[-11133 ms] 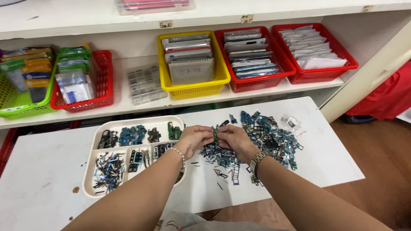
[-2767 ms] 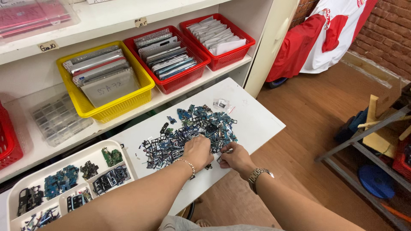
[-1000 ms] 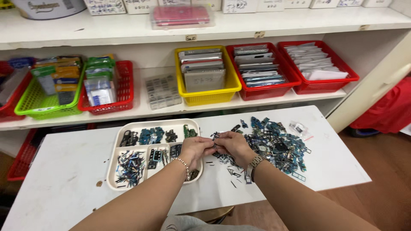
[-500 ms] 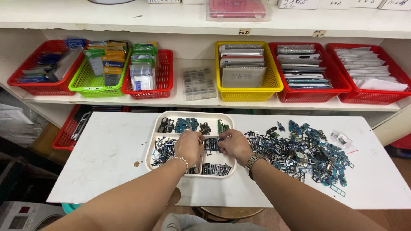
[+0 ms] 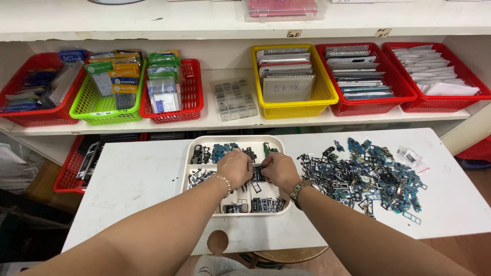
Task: The person sorts small electronic components from a pile on a white table into a compartmentalized tray. They pick up individual pieces, separate them by type, and place them into specific sections of the tray.
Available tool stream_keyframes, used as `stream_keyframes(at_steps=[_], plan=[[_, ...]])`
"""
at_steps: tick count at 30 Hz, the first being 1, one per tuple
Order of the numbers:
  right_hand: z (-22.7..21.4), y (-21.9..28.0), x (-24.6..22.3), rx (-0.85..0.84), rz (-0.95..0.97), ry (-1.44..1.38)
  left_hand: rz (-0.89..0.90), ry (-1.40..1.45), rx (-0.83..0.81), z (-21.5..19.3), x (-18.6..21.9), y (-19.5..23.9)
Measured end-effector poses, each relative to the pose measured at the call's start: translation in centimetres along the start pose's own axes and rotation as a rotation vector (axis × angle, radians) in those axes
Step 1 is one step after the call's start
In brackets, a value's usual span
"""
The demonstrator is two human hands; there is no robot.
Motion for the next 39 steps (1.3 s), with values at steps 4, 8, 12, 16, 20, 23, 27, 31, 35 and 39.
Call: stream_keyframes(at_steps=[4, 8, 12, 16, 20, 23, 27, 31, 35, 39], plan=[[0.3, 1.0, -1.8, 0.139, -0.244, 0.228, -0.003, 0.024, -0.010, -0.3, -0.7, -0.3], [-0.5, 3.0, -3.4, 0.200, -0.263, 0.169, -0.002, 0.063, 0.040, -0.4, -1.2, -0.3], [-0.9, 4.2, -3.7, -0.112, 0.021, 0.191, -0.012, 0.097, 0.088, -0.3, -1.5, -0.5], [0.2, 4.3, -4.0, -0.174, 0.059, 0.404, -0.019, 0.133, 0.107, 0.0, -1.5, -0.3], [1.1, 3.8, -3.6, -0.125, 0.068, 0.448, -0.008, 0.141, 0.121, -0.4, -2.0, 0.0], [1.2, 3.7, -3.0, -0.118, 0.056, 0.424, -0.054, 0.147, 0.081, -0.5, -2.3, 0.0], [1.5, 3.8, -2.6, -0.129, 0.055, 0.536, -0.060, 0.148, 0.072, -0.5, -2.2, 0.0], [2.5, 3.9, -2.0, -0.019, 0.022, 0.494, -0.045, 0.154, 0.086, -0.4, -2.2, -0.2], [2.3, 2.9, -0.8, -0.150, 0.090, 0.400, -0.020, 0.146, 0.079, -0.3, -2.3, -0.6], [0.2, 2.4, 0.2, -0.343, 0.262, -0.095, -0.034, 0.145, 0.042, -0.2, -2.2, -0.7]])
Point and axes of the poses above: each hand's wrist, its own y-axis away from the middle knuckle, its own z-axis out of the palm, x = y × z, the point moved 3 cm from there along -y, towards the middle knuckle, and after that the axes turned 9 degrees about -z, right-handed, at the moved point
